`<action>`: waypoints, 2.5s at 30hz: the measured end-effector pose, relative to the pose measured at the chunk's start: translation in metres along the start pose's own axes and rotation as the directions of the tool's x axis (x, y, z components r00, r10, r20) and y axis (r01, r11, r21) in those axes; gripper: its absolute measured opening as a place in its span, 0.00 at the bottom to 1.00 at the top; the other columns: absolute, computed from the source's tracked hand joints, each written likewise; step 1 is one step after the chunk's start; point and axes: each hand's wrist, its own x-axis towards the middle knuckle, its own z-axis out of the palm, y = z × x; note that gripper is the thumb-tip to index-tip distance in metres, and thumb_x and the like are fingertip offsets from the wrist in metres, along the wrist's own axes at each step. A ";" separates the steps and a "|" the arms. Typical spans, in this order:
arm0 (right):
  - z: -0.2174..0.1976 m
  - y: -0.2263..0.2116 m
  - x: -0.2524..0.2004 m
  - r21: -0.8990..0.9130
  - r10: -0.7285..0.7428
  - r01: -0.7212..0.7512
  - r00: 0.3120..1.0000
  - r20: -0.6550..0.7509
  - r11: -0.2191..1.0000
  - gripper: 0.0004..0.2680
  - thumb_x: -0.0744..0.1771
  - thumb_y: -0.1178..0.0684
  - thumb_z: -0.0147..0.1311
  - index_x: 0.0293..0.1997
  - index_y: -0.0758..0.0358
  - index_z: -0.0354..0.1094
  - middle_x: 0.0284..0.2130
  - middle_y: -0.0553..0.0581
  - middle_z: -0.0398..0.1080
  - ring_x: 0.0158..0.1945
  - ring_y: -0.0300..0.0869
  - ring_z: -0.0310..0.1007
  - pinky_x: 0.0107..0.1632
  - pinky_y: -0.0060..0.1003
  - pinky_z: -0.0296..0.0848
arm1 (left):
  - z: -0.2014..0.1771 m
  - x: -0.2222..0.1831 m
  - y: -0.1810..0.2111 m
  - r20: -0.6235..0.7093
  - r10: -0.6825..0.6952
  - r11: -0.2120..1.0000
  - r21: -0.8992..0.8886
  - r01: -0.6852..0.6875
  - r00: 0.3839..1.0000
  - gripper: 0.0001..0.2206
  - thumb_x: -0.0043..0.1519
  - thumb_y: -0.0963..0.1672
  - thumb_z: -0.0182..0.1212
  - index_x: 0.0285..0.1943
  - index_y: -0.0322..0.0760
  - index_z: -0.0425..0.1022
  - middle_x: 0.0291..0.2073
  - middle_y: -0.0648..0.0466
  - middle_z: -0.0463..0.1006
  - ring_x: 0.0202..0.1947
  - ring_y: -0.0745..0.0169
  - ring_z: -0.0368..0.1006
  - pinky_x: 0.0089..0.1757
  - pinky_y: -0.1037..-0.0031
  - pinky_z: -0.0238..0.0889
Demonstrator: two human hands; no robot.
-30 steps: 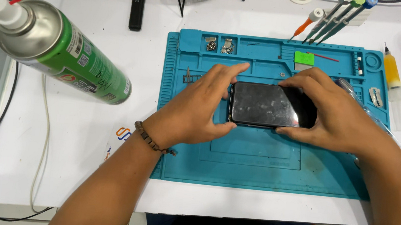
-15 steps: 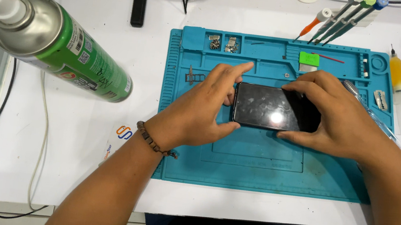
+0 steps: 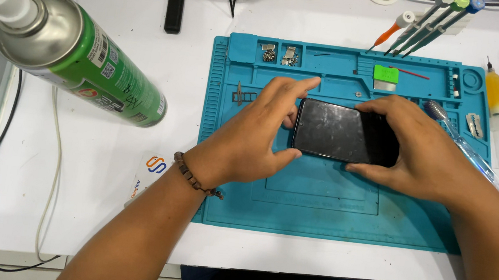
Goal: The person repairs a disassembled smartphone on a blue work mat. They use a screwdriver to remove screws from the internal components and a toothbrush to clean the device. The person then reassembles the phone by placing the screen back onto the chassis and pressing the edges to secure it.
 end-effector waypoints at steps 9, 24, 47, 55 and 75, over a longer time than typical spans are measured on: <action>0.004 0.001 -0.003 -0.094 -0.059 0.052 0.996 -0.068 0.994 0.32 0.54 0.42 0.67 0.61 0.61 0.58 0.49 0.63 0.59 0.55 0.52 0.61 0.53 0.46 0.65 | 0.006 0.007 -0.007 -0.140 -0.212 0.905 -0.401 0.140 0.967 0.29 0.55 0.43 0.58 0.68 0.36 0.55 0.49 0.50 0.72 0.41 0.69 0.74 0.46 0.80 0.70; 0.012 -0.005 -0.002 -0.191 -0.199 0.179 0.976 -0.090 0.965 0.29 0.56 0.42 0.65 0.59 0.64 0.60 0.46 0.64 0.61 0.49 0.54 0.62 0.46 0.46 0.67 | 0.014 0.013 -0.002 0.097 -0.456 0.544 -0.756 0.364 0.885 0.15 0.64 0.43 0.42 0.55 0.32 0.71 0.44 0.49 0.76 0.43 0.61 0.74 0.41 0.72 0.74; 0.021 -0.021 -0.003 -0.503 -0.445 0.290 0.868 -0.221 0.814 0.22 0.64 0.41 0.61 0.58 0.65 0.61 0.45 0.64 0.64 0.45 0.55 0.68 0.44 0.48 0.65 | 0.031 0.003 0.001 -0.238 -0.280 0.874 -0.464 0.144 0.930 0.13 0.60 0.47 0.47 0.46 0.40 0.75 0.36 0.59 0.79 0.38 0.71 0.74 0.40 0.80 0.67; 0.025 -0.024 -0.006 -0.534 -0.448 0.262 0.857 -0.255 0.804 0.22 0.65 0.40 0.60 0.57 0.65 0.62 0.44 0.64 0.63 0.45 0.56 0.68 0.46 0.49 0.66 | 0.033 -0.002 0.004 -0.296 -0.188 0.899 -0.436 0.042 0.936 0.11 0.61 0.47 0.48 0.44 0.40 0.75 0.31 0.60 0.78 0.32 0.73 0.72 0.34 0.82 0.65; -0.003 -0.025 -0.006 0.197 -0.143 0.224 0.923 -0.356 0.954 0.09 0.65 0.56 0.47 0.39 0.73 0.71 0.32 0.62 0.74 0.30 0.46 0.73 0.33 0.34 0.71 | 0.015 -0.004 0.014 -0.357 0.197 0.954 -0.147 -0.263 0.913 0.09 0.64 0.44 0.49 0.47 0.39 0.74 0.40 0.57 0.80 0.41 0.64 0.78 0.43 0.78 0.70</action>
